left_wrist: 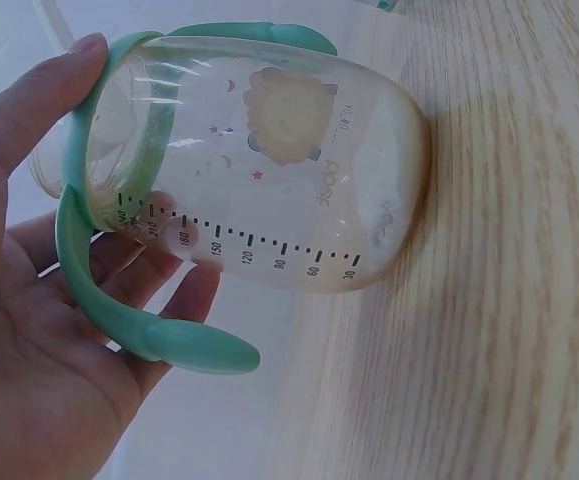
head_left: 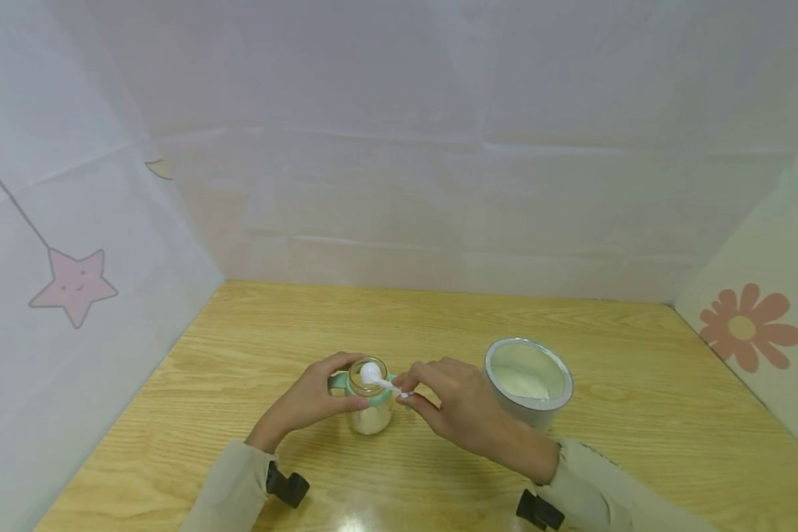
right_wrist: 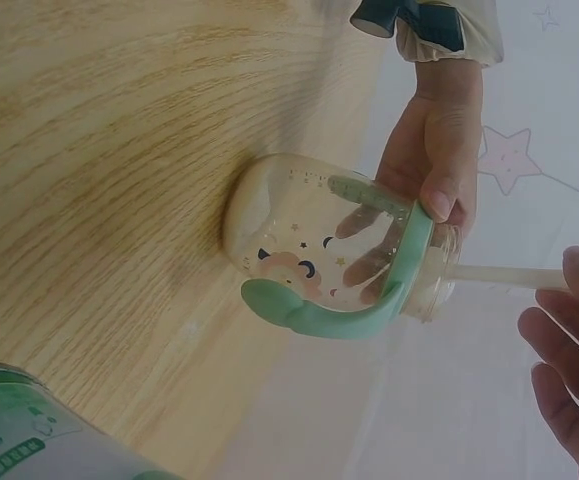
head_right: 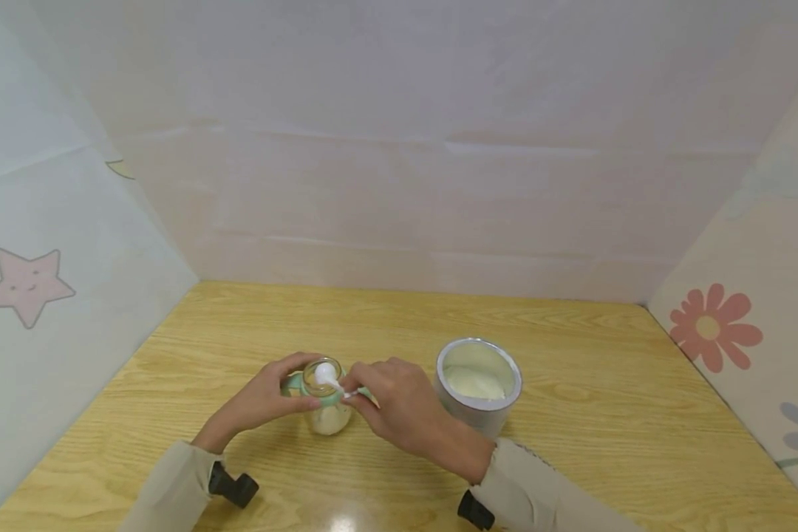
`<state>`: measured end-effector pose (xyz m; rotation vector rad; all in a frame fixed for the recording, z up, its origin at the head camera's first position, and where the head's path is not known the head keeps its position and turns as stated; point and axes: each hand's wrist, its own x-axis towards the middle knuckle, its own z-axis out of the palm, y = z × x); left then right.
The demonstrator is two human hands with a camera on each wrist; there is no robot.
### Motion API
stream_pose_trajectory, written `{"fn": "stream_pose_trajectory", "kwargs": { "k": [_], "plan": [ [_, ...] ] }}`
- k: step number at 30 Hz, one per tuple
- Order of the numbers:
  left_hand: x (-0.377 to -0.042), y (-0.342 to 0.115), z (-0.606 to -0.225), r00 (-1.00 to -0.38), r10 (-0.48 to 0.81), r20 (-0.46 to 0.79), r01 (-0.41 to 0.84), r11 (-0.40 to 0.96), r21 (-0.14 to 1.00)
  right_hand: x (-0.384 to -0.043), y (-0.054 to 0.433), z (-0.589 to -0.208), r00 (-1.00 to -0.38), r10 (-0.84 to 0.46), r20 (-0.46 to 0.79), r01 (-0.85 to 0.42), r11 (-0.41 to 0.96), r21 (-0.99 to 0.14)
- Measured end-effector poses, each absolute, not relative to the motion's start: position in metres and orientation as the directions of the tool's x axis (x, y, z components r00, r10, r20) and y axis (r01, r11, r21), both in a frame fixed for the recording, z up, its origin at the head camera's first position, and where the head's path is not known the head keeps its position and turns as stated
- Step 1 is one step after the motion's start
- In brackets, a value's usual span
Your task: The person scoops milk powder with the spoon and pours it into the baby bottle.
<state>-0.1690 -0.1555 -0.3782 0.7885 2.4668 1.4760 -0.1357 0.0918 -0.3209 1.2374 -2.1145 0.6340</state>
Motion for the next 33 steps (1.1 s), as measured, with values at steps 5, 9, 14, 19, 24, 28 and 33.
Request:
{"fn": "stream_pose_trajectory", "kwargs": {
  "k": [5,9,14,19,24,28,33],
  "plan": [
    [-0.1687,-0.1552,-0.379,-0.844,0.518,0.137,0.36,0.36,0.86,-0.1359,0.0913,-0.321,-0.381,-0.595,0.707,-0.887,0.452,-0.097],
    [-0.1689,-0.1557,-0.3809,-0.844,0.52,0.133,0.359,0.363,0.86,-0.1364,0.0908,-0.3209,-0.381,-0.599,0.705,-0.888,0.45,-0.098],
    [-0.1687,-0.1557,-0.3806,-0.847,0.516,0.127,0.354,0.371,0.858,-0.1367,0.0904,-0.3207,-0.39,-0.596,0.702,-0.886,0.449,-0.111],
    [-0.1686,-0.1554,-0.3795,-0.849,0.514,0.126,0.356,0.379,0.854,-0.137,0.0902,-0.3203,-0.395,-0.592,0.703,-0.886,0.449,-0.12],
    [-0.1693,-0.1554,-0.3797,-0.851,0.51,0.126,0.358,0.386,0.85,-0.1375,0.0894,-0.3204,-0.396,-0.593,0.701,-0.887,0.444,-0.126],
    [-0.1692,-0.1555,-0.3793,-0.847,0.515,0.135,0.367,0.382,0.848,-0.1375,0.0894,-0.3204,-0.402,-0.591,0.699,-0.887,0.442,-0.136],
    [-0.1682,-0.1557,-0.3786,-0.843,0.52,0.137,0.37,0.376,0.849,-0.1383,0.0892,-0.3197,-0.402,-0.589,0.701,-0.89,0.433,-0.147]
  ]
}}
